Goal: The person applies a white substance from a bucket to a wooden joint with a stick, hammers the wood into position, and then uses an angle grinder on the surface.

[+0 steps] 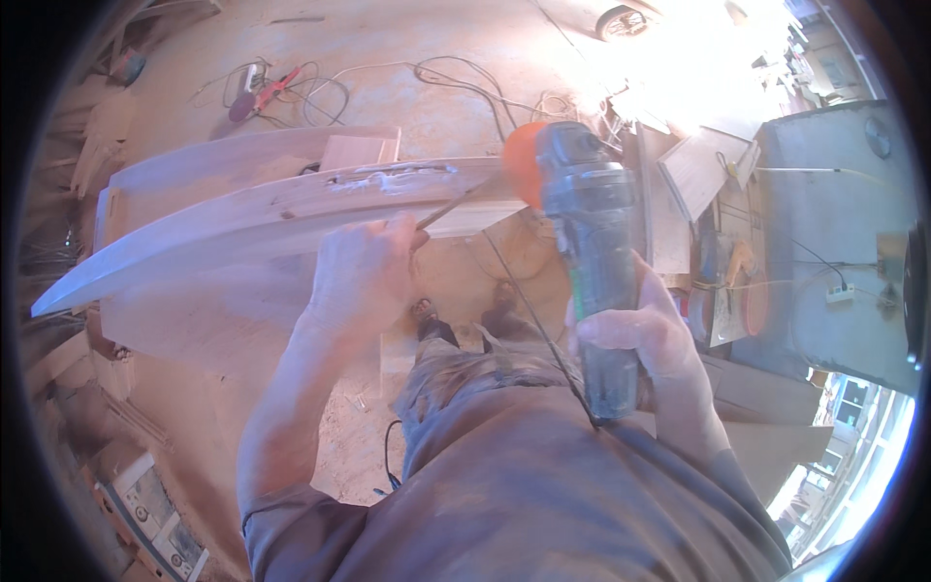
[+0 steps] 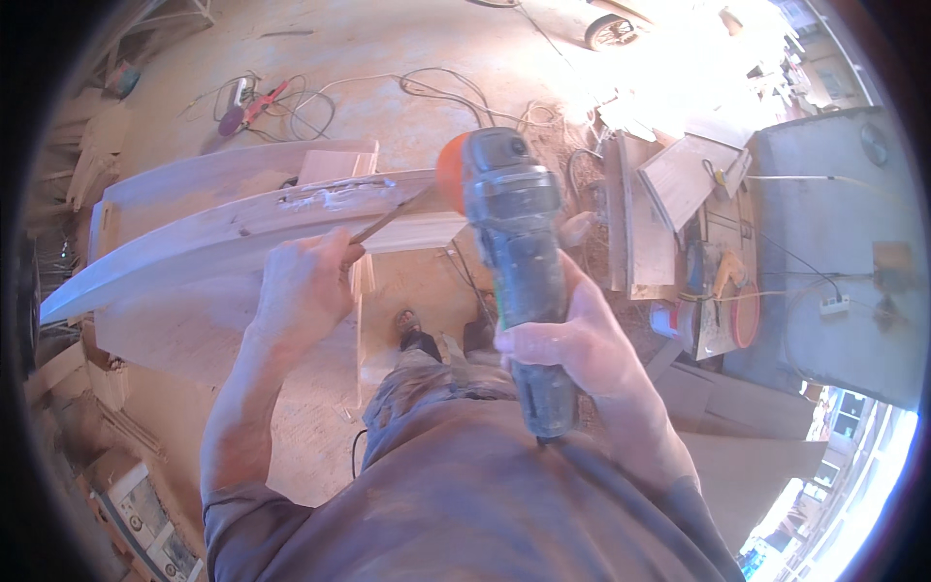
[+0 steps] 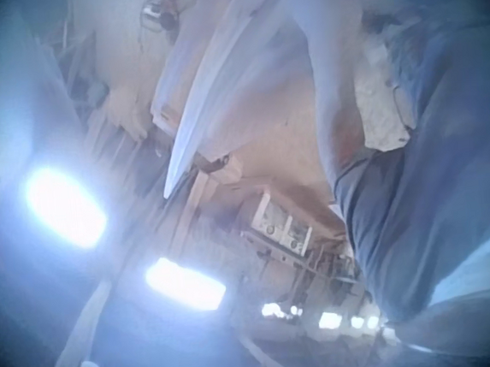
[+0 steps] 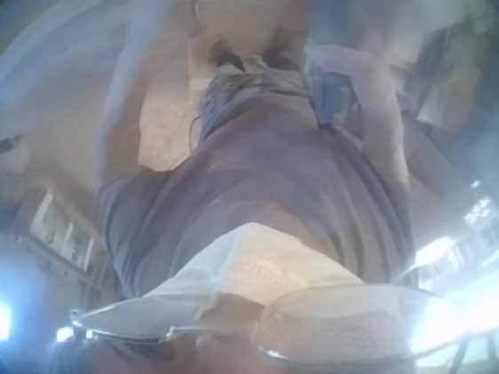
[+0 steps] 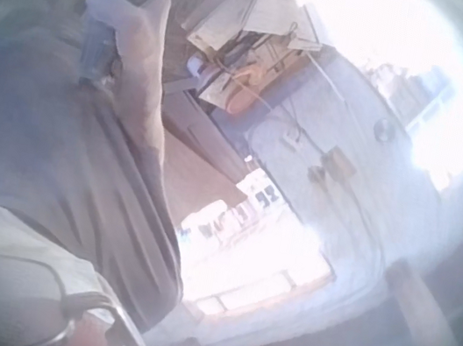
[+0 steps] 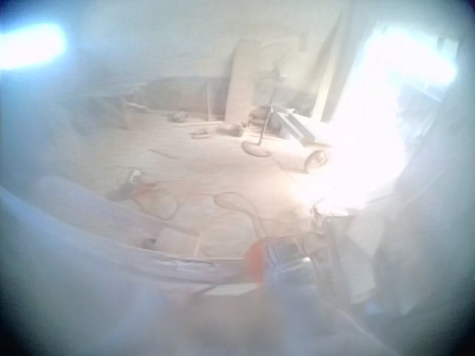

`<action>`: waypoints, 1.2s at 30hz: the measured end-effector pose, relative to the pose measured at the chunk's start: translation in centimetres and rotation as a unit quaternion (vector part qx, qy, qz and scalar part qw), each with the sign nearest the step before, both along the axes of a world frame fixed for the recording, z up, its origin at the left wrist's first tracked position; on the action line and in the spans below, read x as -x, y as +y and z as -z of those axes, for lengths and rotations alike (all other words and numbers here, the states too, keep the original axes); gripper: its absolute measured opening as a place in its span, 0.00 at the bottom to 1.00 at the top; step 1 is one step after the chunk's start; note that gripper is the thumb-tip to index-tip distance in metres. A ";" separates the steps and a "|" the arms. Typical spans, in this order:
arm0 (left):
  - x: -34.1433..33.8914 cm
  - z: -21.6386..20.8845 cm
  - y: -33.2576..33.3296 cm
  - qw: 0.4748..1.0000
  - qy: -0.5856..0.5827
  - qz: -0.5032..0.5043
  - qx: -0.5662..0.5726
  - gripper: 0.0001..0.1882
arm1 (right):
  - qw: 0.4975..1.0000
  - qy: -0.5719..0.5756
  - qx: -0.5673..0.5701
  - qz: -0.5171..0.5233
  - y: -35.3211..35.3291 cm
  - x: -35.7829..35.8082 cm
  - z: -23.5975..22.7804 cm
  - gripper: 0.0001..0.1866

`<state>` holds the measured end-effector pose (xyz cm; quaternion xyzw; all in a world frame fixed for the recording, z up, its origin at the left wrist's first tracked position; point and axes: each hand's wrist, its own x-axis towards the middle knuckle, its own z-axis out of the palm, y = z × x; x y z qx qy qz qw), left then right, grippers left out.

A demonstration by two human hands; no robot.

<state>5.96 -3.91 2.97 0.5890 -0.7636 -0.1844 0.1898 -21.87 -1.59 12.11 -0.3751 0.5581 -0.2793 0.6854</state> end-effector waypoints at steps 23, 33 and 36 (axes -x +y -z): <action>0.1 0.3 0.5 0.998 -0.058 0.015 0.008 0.06 | 0.999 -0.012 -0.022 -0.045 0.3 -0.2 -0.3 0.39; -0.1 0.7 0.5 0.999 -0.036 0.012 0.036 0.04 | 0.999 0.007 -0.024 -0.039 0.6 -0.7 0.0 0.41; -0.2 0.6 0.4 0.998 -0.040 0.013 0.035 0.04 | 0.999 -0.005 -0.039 -0.025 0.5 -0.8 -0.5 0.40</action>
